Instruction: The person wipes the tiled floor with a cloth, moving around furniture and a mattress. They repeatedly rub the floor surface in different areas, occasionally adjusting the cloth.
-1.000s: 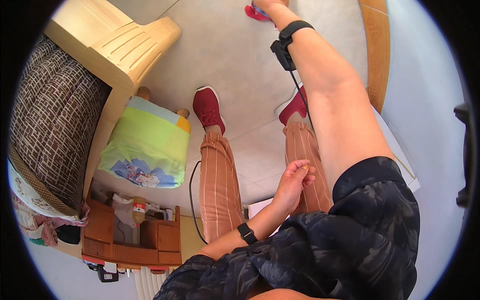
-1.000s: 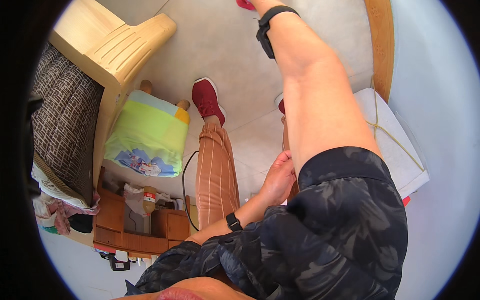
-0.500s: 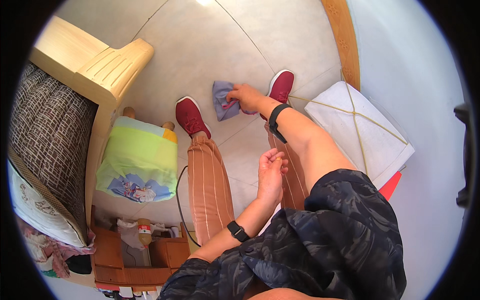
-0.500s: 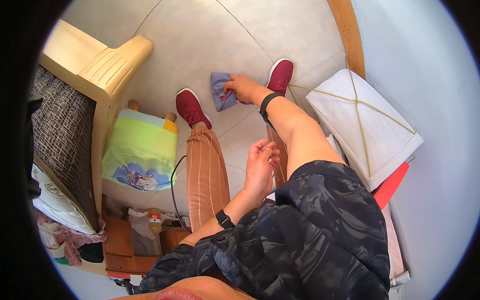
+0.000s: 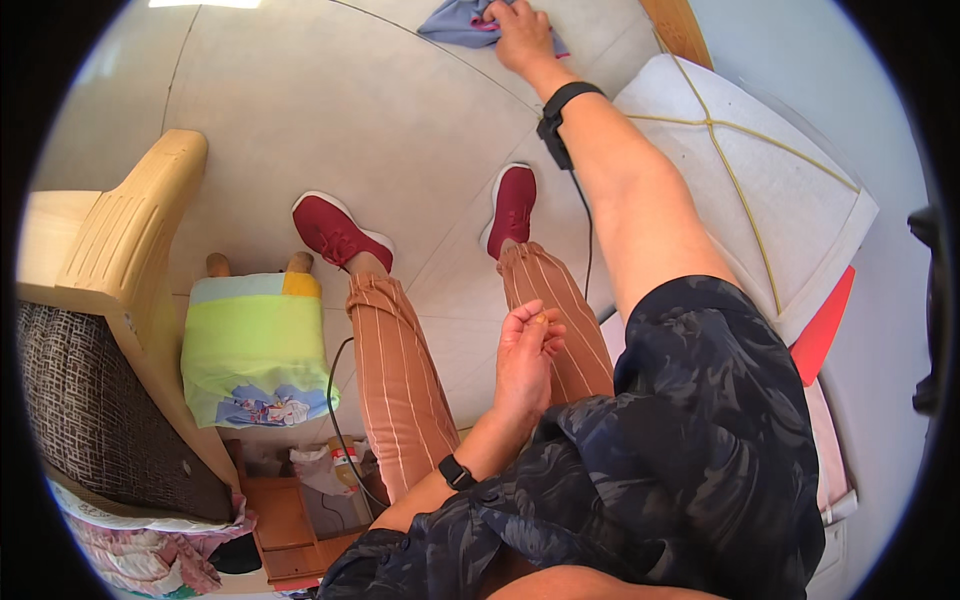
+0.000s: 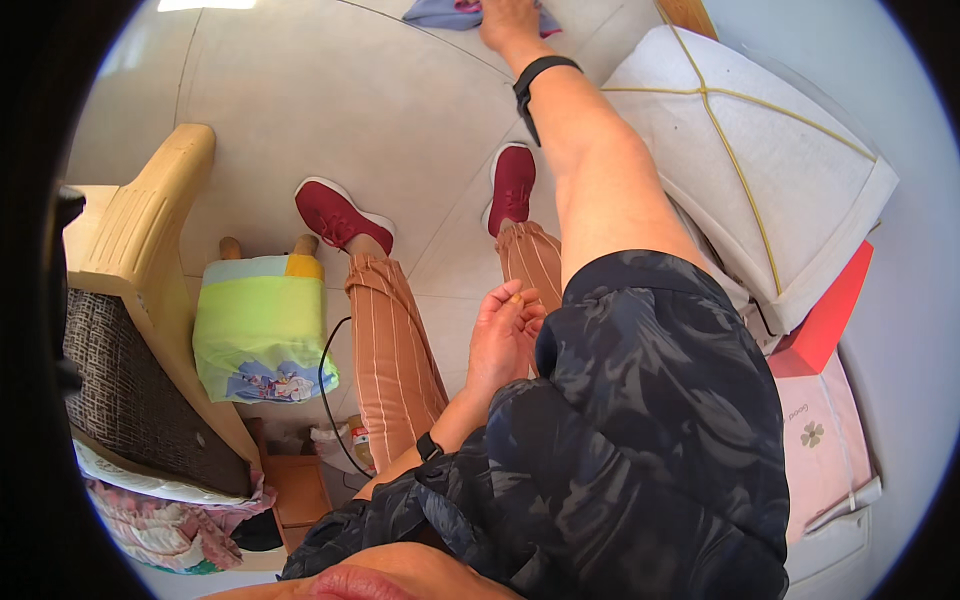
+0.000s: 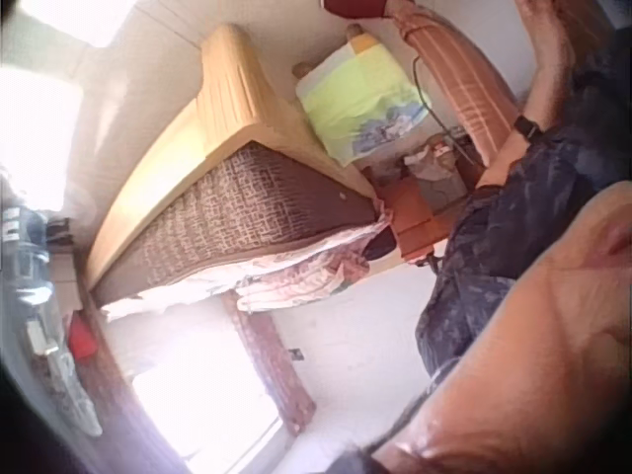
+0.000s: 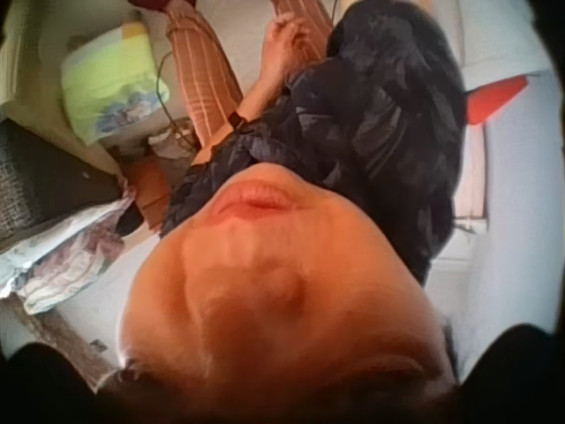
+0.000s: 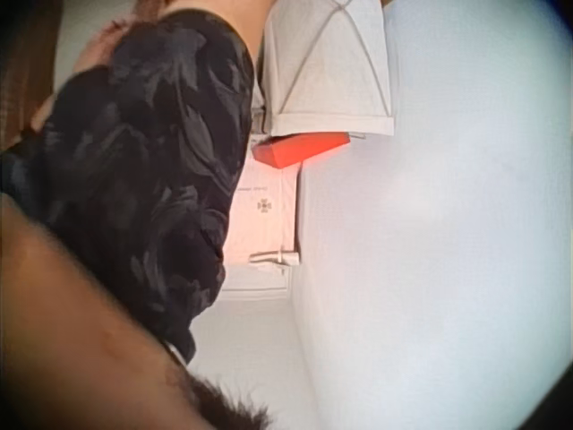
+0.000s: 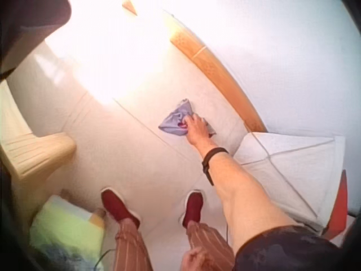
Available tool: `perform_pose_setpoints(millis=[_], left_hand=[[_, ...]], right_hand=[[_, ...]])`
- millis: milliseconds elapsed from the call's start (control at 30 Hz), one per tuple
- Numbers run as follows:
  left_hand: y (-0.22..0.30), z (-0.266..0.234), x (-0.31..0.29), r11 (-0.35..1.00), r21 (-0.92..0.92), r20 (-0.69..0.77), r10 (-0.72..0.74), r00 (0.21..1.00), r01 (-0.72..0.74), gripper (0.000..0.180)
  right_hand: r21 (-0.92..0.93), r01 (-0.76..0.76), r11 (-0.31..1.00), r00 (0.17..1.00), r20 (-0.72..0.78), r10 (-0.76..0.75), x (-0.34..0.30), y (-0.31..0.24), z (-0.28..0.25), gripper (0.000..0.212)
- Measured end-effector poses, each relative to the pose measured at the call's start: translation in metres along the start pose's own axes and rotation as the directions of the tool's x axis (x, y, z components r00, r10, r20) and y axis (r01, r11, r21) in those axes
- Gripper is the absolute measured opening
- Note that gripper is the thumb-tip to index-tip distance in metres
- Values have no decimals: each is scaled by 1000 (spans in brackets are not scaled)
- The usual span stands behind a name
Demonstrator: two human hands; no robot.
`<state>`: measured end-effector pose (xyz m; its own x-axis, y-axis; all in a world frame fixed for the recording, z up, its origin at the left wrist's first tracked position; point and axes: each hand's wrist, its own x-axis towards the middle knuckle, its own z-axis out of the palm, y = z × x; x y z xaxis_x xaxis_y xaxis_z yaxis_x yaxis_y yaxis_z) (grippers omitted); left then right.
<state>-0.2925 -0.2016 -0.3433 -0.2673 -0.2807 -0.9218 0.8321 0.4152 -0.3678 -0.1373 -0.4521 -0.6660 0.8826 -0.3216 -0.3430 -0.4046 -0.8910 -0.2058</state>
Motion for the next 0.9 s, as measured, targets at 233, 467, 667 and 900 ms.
perform_pose_setpoints(millis=[233,467,667,900], left_hand=[[-13,8,8,993,114,38,-18,999,13,19],[-22,2,21,985,174,25,5,1000,-9,19],[-29,-9,24,987,162,26,2,1000,-6,22],[-30,0,23,994,110,-72,7,997,1,24]], right_hand=[[276,-97,956,884,465,-44,-183,-41,44,41],[317,-64,946,955,-257,151,-65,66,-24,52],[364,-792,490,557,101,825,-15,88,8,58],[424,-10,906,995,-85,51,-32,-157,58,49]])
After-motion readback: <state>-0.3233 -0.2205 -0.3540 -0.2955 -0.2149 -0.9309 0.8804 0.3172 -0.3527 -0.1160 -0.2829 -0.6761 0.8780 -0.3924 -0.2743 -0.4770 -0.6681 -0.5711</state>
